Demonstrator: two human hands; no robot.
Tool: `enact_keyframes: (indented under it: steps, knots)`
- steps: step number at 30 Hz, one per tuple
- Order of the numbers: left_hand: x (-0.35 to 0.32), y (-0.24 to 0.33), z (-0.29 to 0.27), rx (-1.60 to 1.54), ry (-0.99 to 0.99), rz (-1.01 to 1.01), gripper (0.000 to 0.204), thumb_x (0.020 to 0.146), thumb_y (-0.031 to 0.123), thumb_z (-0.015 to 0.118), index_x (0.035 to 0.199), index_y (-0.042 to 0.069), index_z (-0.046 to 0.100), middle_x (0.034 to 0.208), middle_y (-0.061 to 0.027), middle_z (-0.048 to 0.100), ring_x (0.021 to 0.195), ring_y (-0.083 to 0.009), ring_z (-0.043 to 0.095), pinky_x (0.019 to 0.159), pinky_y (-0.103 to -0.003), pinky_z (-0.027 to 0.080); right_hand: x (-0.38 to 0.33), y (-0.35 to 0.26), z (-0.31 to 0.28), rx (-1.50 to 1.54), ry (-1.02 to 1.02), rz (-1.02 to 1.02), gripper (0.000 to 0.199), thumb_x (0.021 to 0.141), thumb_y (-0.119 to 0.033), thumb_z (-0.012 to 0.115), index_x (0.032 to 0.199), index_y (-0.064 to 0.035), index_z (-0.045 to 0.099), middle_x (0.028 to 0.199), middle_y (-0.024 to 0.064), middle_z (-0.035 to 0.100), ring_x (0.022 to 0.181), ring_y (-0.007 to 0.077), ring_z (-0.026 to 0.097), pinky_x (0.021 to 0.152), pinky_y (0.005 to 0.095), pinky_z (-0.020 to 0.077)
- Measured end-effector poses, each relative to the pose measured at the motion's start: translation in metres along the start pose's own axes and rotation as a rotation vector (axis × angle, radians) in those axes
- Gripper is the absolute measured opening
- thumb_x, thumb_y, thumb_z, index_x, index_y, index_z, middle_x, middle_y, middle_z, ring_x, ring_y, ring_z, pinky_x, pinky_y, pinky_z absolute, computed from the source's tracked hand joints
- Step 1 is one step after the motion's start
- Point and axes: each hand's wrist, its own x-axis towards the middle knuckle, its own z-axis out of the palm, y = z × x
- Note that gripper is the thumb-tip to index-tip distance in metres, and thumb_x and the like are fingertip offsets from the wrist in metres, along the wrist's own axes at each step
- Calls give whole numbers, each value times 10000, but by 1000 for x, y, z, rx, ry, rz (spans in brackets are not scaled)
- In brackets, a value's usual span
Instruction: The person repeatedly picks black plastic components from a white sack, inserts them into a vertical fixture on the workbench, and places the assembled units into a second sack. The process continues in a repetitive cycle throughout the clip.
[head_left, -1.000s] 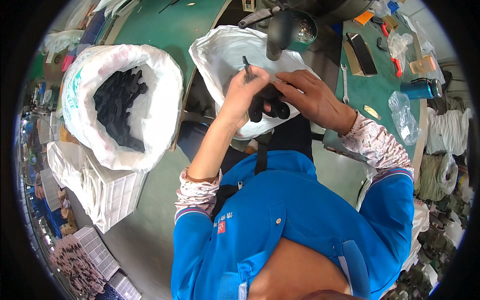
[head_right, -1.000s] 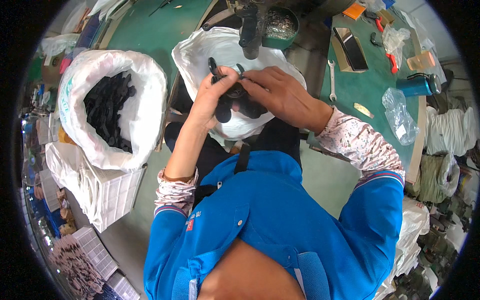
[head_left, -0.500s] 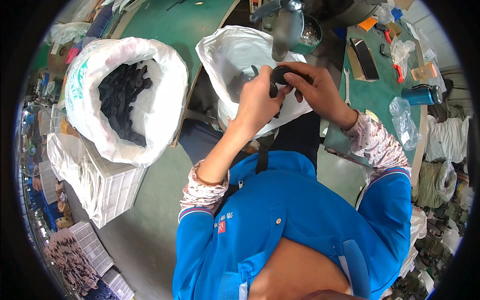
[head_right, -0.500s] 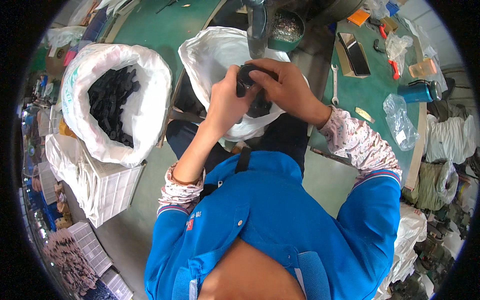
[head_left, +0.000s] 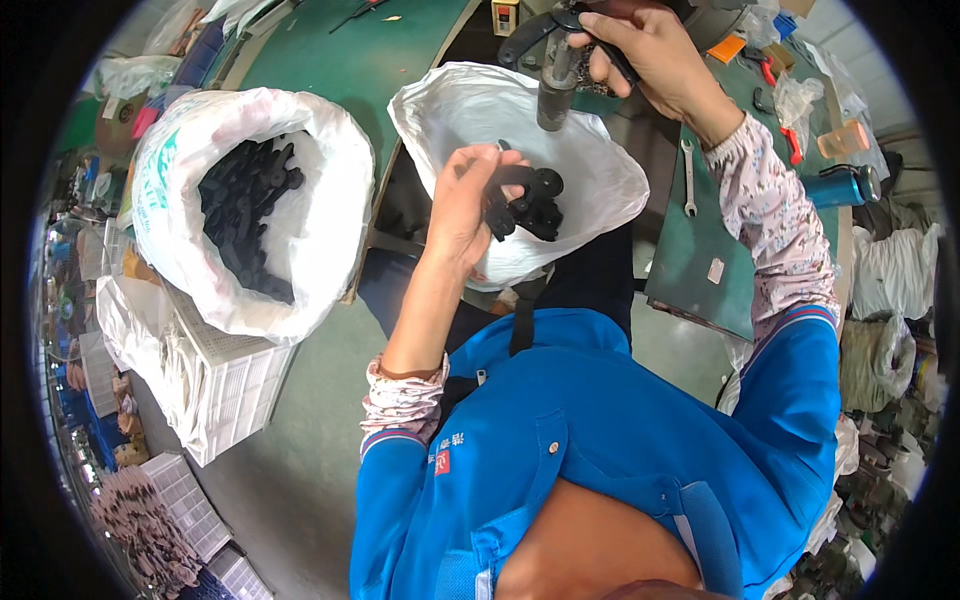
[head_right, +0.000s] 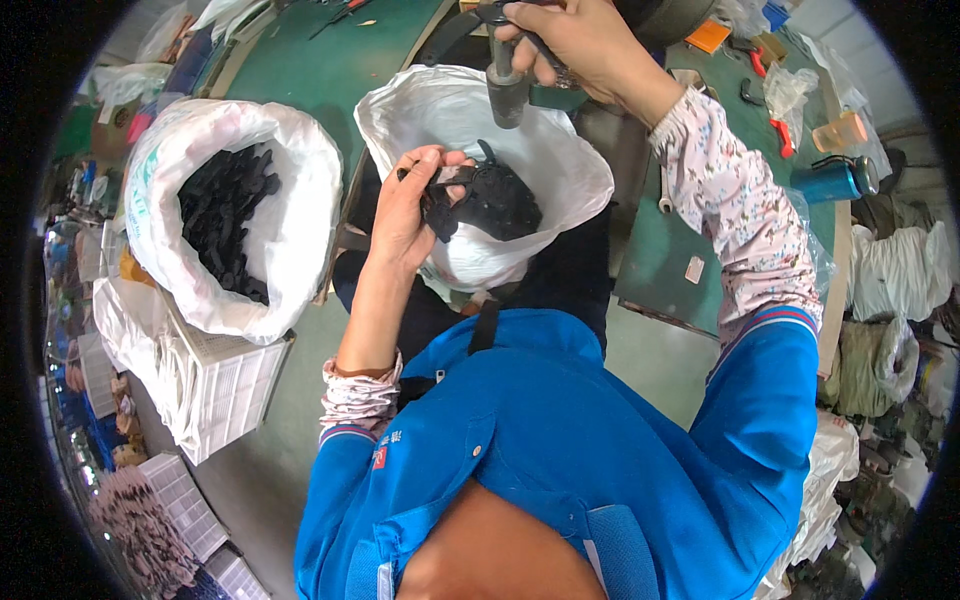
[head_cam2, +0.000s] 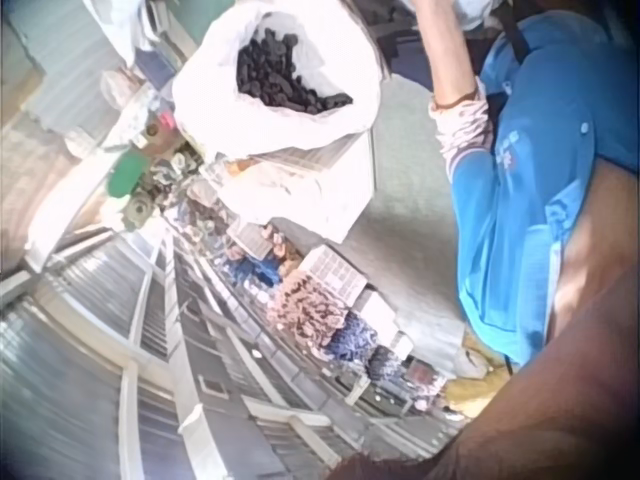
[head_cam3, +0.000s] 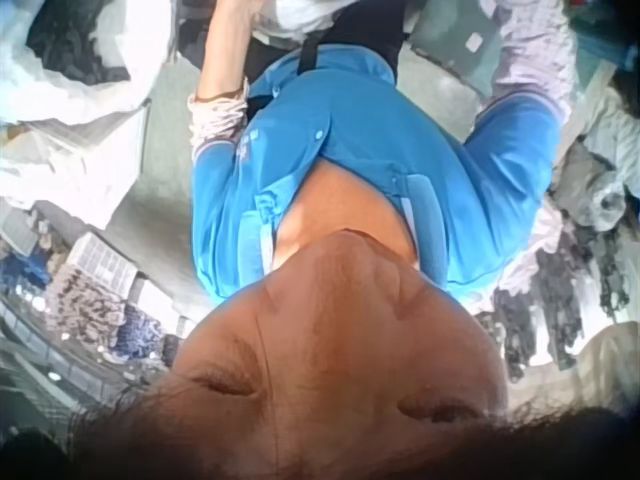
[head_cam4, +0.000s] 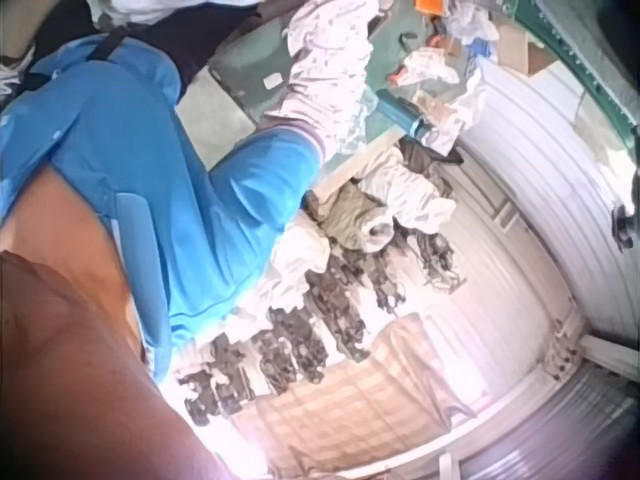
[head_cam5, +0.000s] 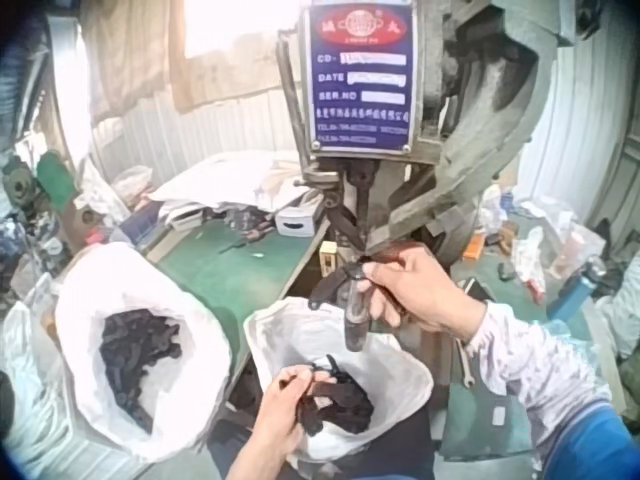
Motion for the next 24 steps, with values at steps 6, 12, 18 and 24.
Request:
enact_keyframes:
  steps: [6,12,18,24]
  knots:
    - [2,3,1,-78,32,72,150,941,134,529,1043,31,490,1042,-153,614,959,-236,614,744,-313,521,1,77,-20,-26,-72,-58,474,941,-282,548,1323,-18,450,909,99,657,642,90,603,476,204,449]
    - [5,0,3,-192,-20,51,180,944,142,526,1075,24,490,1057,-161,617,953,-238,611,738,-312,538,-66,135,14,-71,-156,-223,415,854,-162,669,1245,-78,557,1024,115,626,840,196,633,698,272,496]
    - [8,-14,2,-266,-152,-60,256,944,197,529,1109,15,460,1086,-181,602,925,-255,617,766,-340,542,-71,136,12,-459,-66,-507,363,781,29,678,1111,-122,672,1023,85,585,920,183,618,760,289,495]
    - [3,-8,11,-257,-50,150,226,919,20,454,1138,-30,426,1189,-261,526,1112,-342,558,994,-419,466,-64,120,14,171,-29,-431,224,882,-8,586,1100,17,545,1073,81,591,948,162,612,817,273,477]
